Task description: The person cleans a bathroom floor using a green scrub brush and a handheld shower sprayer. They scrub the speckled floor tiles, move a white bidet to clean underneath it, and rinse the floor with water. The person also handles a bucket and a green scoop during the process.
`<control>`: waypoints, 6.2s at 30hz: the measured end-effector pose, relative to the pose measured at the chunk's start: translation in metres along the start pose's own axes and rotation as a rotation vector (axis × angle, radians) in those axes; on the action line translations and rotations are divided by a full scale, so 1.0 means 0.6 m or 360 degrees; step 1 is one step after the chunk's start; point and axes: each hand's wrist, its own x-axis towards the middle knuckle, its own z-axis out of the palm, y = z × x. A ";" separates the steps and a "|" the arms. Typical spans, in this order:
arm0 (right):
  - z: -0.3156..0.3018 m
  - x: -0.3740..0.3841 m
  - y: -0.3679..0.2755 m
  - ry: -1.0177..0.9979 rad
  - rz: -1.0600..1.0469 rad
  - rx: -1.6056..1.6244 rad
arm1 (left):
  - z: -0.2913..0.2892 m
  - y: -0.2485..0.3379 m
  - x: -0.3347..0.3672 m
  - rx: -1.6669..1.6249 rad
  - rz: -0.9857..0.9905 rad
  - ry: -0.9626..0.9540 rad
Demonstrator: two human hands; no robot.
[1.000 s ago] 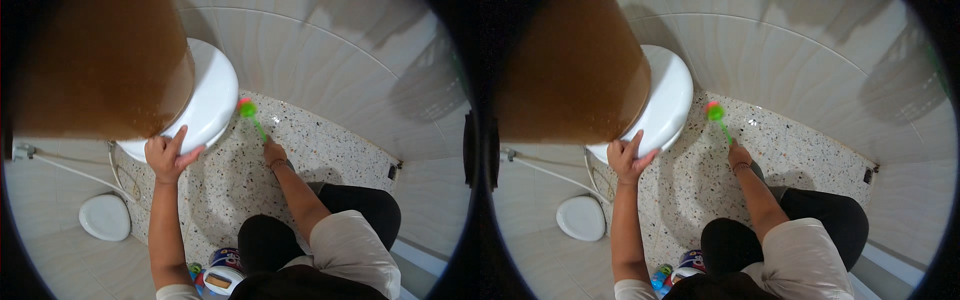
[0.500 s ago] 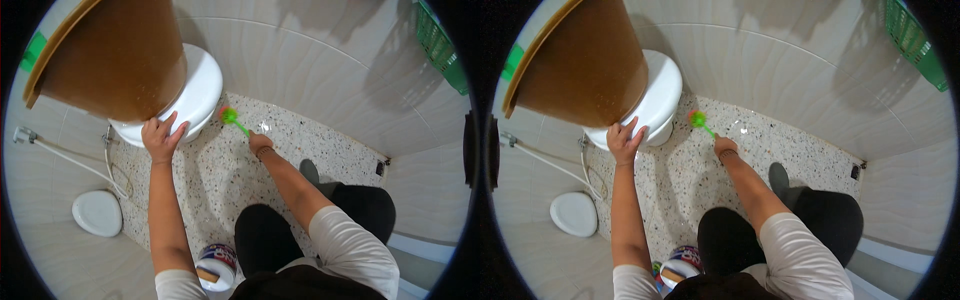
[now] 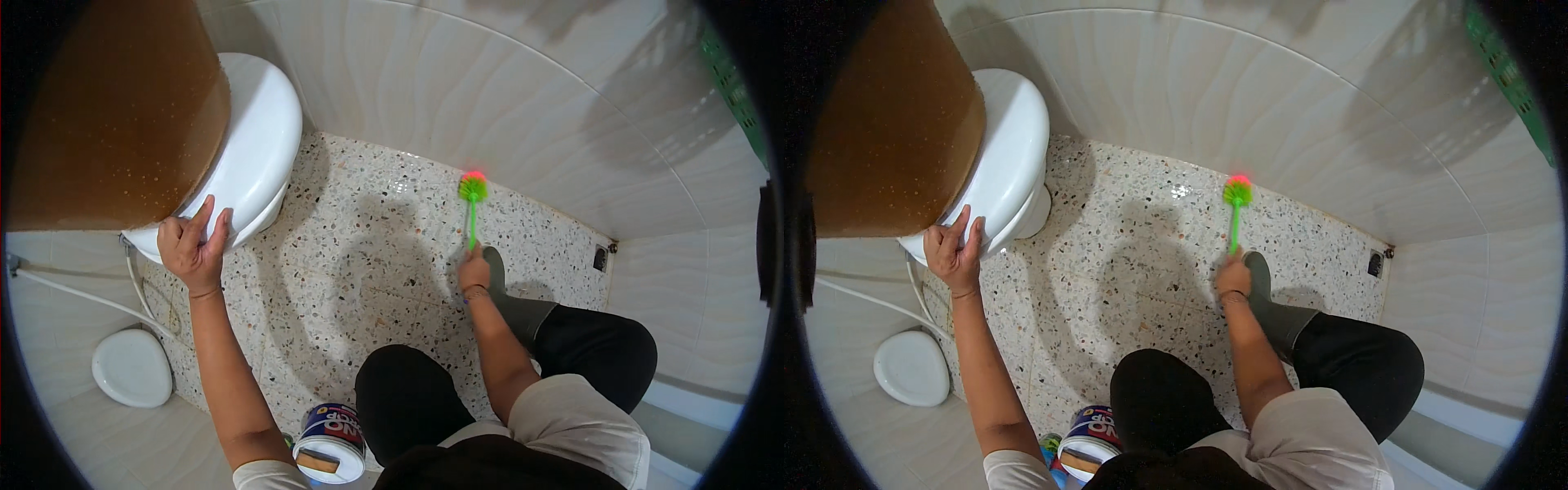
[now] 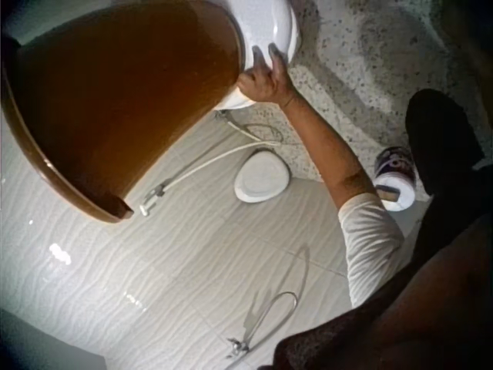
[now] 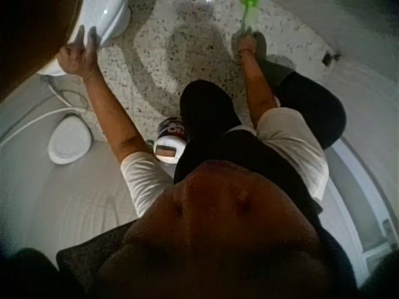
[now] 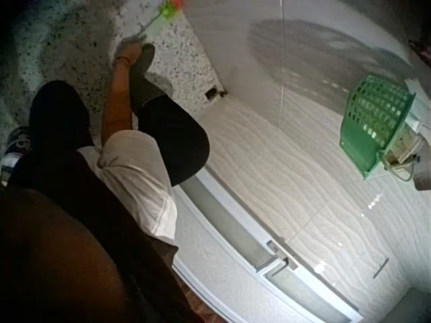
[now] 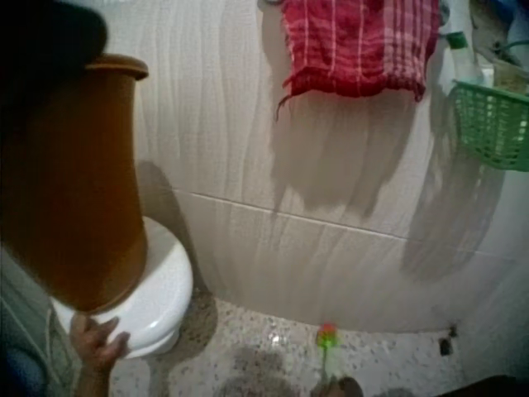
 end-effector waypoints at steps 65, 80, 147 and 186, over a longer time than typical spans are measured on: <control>0.002 -0.088 0.023 -0.1039 -0.1103 -0.0910 | 0.003 -0.015 -0.004 0.0010 0.0088 0.0043; 0.191 -0.242 -0.242 -0.1341 -0.2214 -0.1039 | -0.031 0.014 -0.003 0.0087 0.0012 -0.0166; 0.239 -0.390 -0.072 -0.1647 -0.2407 -0.1073 | -0.133 -0.028 -0.289 0.0212 -0.1472 -0.1444; 0.017 -0.262 0.170 -0.1155 -0.1386 -0.0808 | -0.035 0.093 -0.083 0.0386 -0.0215 -0.0360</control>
